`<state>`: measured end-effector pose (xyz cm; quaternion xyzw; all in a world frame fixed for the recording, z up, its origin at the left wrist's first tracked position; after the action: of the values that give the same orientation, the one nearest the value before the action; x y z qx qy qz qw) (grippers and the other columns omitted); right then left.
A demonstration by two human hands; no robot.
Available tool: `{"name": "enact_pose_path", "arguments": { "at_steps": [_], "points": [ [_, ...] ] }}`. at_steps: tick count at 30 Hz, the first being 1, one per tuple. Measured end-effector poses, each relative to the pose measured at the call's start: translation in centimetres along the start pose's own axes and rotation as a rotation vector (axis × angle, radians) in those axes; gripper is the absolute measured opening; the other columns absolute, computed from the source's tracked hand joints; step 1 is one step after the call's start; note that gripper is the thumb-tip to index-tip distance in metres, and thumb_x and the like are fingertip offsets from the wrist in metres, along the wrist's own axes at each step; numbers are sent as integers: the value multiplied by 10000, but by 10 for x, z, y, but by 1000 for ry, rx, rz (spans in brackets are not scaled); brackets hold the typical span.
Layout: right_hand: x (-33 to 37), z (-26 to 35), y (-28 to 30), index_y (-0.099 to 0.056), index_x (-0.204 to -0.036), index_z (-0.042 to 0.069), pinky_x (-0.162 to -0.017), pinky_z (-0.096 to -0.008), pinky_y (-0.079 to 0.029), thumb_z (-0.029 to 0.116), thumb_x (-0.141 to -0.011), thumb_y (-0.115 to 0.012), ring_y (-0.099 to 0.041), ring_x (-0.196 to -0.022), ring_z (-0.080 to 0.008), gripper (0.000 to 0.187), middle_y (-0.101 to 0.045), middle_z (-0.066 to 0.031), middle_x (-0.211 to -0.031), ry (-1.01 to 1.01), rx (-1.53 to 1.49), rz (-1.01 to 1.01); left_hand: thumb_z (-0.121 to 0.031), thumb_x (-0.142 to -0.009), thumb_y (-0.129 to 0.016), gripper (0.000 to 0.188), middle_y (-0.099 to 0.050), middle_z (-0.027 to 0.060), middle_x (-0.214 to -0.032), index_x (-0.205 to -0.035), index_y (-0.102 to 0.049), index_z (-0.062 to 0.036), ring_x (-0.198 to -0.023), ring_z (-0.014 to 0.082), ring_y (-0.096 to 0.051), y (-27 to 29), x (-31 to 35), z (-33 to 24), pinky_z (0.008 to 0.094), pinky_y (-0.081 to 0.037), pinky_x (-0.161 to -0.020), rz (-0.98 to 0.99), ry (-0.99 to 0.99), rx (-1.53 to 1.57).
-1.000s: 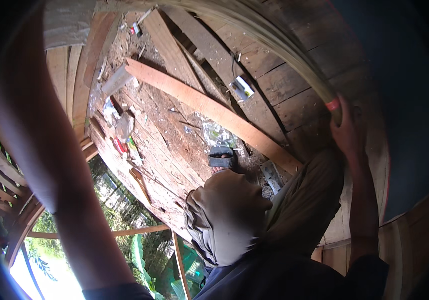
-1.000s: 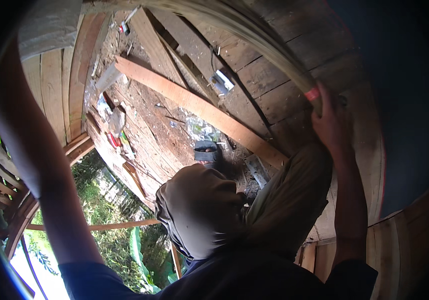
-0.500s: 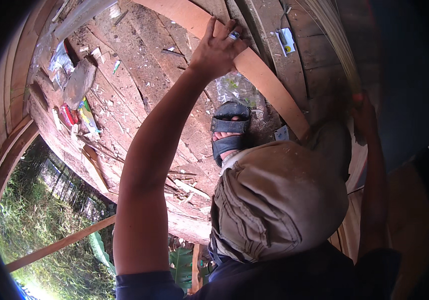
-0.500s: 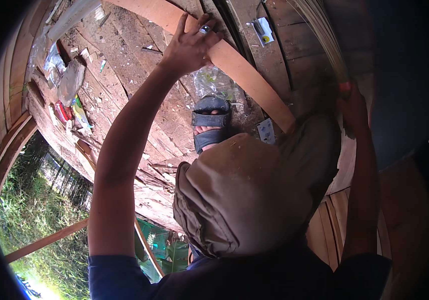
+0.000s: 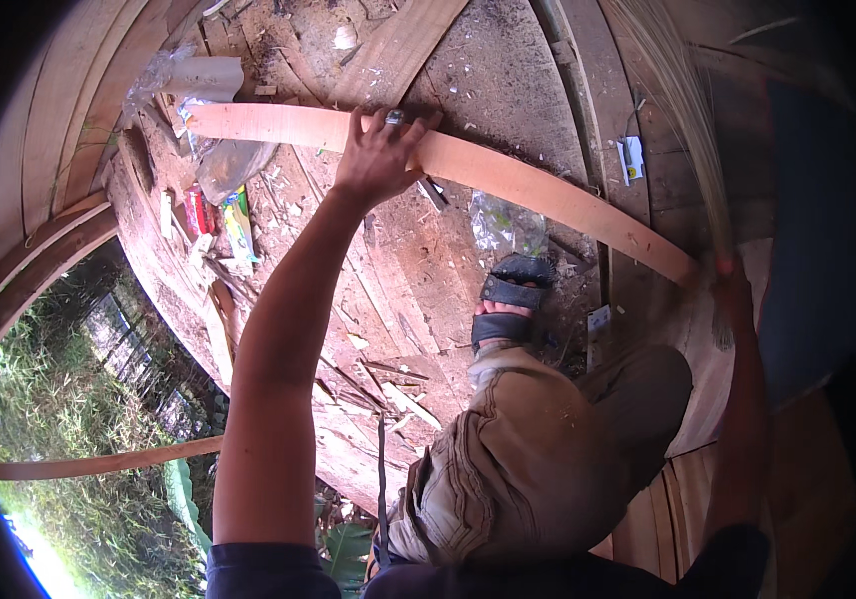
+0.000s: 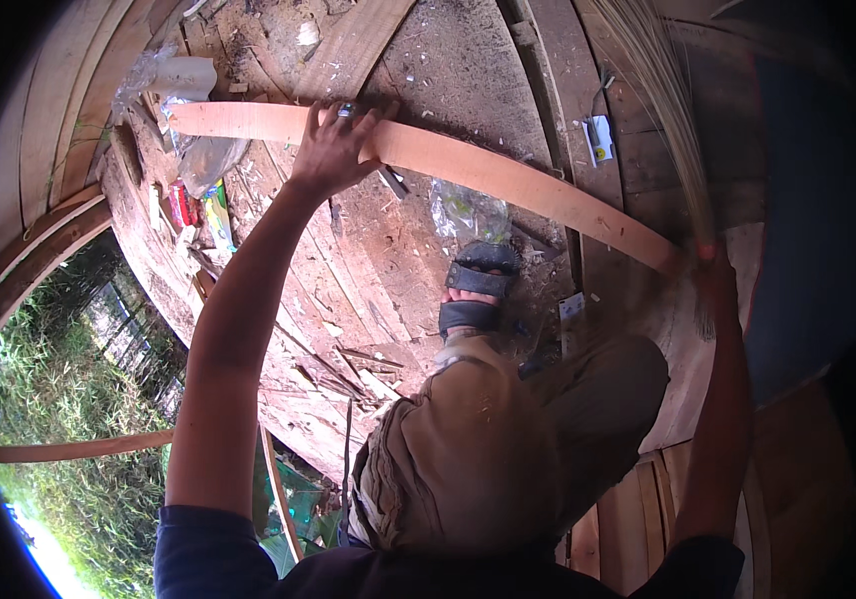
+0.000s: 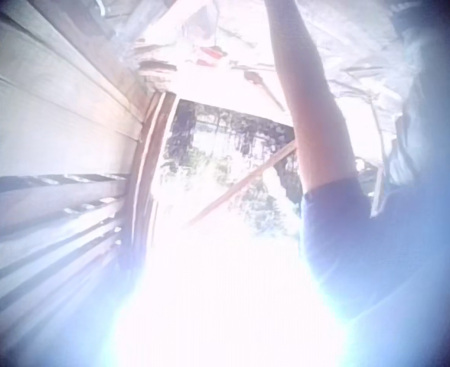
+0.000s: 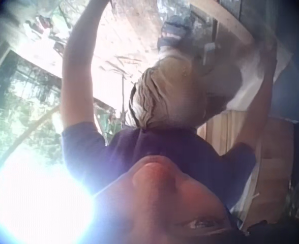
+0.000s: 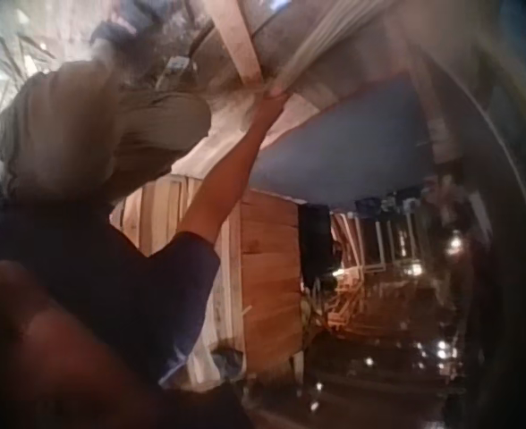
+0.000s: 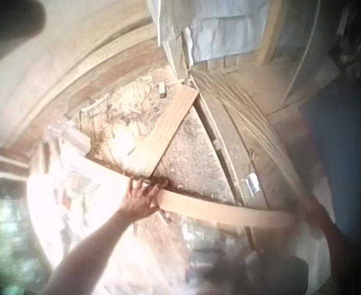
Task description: The person sweeps a cluttered wooden floor using a traditional straw broom. They move debris and dust toward the edge of the platform and occasionally shift wooden planks and other items to clear the area.
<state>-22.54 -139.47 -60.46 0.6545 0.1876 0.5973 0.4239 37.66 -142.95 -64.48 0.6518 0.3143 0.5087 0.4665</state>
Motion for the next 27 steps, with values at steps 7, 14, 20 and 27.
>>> {"name": "enact_pose_path", "arguments": {
  "at_steps": [7,14,20,27],
  "points": [
    [80,-17,56,-495,-1159,58,-764,-395,-478,72,-723,-653,-612,-804,-304,464,-614,-137,-921,-8,-73,-485,-535,-722,-743,818,-553,204,-1224,-1303,-465,-32,-1107,390,-543,23,23,74,488,-427,-984,-131,208,143],
    [140,-63,-14,-499,-1074,52,-791,-350,-464,37,-720,-623,-564,-838,-226,375,-573,-89,-926,-172,-327,-357,-622,-612,-781,1051,-372,239,-1402,-1344,-329,-19,-1250,421,-426,-6,-22,114,537,-351,-1030,-82,560,633],
    [184,-28,-95,-498,-1109,51,-837,-355,-453,35,-715,-602,-569,-910,-235,408,-577,-94,-976,-289,-155,-36,-581,-571,-807,990,-518,184,-1240,-1283,-374,-47,-1192,380,-476,14,-20,87,541,-294,-1023,-43,666,450],
    [215,15,-140,-485,-1151,54,-864,-381,-459,51,-698,-608,-597,-946,-275,469,-595,-139,-1021,-58,-349,32,-509,-637,-809,732,-607,193,-1047,-1083,-464,-42,-985,330,-613,10,101,51,422,-509,-848,-9,795,662]
  ]
}}
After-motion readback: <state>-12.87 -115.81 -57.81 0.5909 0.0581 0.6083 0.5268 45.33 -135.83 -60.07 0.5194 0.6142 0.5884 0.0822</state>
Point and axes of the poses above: each hand's wrist, its own x-axis away from the middle knuckle, its own y-axis out of the back of the hand, z = x × y, the point moved 10 cm from there along -x, towards the middle knuckle
